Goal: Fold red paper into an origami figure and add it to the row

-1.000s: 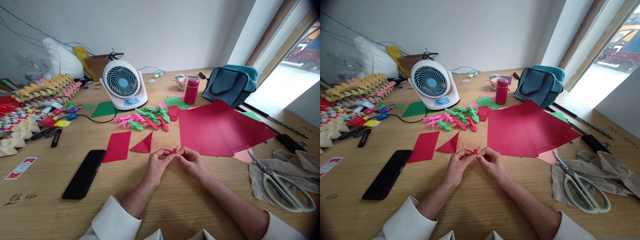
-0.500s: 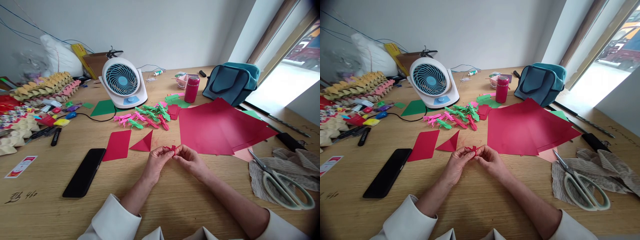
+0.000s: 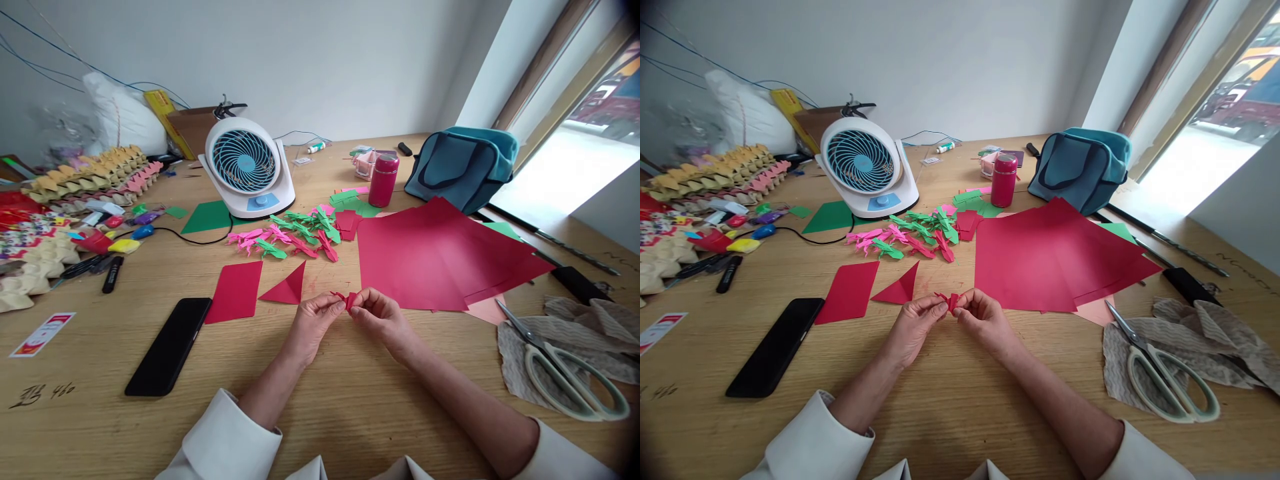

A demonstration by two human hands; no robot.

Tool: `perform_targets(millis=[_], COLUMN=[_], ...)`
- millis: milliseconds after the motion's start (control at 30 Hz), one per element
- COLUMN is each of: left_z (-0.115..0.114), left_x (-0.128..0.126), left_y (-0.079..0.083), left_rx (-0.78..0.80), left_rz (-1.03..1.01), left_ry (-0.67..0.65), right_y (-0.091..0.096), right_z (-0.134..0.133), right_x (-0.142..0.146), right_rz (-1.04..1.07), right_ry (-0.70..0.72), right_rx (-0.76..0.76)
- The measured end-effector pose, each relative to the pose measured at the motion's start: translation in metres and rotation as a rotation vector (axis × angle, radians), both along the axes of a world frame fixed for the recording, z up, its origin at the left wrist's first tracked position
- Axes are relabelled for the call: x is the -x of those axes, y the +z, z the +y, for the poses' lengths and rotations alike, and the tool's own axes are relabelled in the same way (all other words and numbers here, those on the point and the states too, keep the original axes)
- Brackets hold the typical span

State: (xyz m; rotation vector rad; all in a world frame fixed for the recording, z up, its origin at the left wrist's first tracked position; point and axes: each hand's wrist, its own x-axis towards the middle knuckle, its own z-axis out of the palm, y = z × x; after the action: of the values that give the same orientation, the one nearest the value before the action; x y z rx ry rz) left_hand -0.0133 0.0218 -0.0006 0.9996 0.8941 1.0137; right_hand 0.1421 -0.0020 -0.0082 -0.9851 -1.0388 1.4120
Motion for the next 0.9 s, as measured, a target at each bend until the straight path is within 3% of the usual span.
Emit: perform_targets(millis=[300, 567, 900], left_z=[0.003, 0.012, 0.013], left_x=[0.005, 0.012, 0.014], left_y=[0.008, 0.002, 0.001], left_rx=[-0.034, -0.114, -0.181], left_rz=[0.116, 0.247, 0.260], left_ry=[-0.048, -0.164, -0.283], right_y=[-0.013, -0.009, -0.004], right_z=[0.006, 0.003, 0.002], right_x=[-0.001, -0.008, -0.008], right_rz=[-0.026, -0.290, -0.304], right_ry=[-0.011, 0.109, 0.139], right_rx=[-0.124, -0.169, -0.175])
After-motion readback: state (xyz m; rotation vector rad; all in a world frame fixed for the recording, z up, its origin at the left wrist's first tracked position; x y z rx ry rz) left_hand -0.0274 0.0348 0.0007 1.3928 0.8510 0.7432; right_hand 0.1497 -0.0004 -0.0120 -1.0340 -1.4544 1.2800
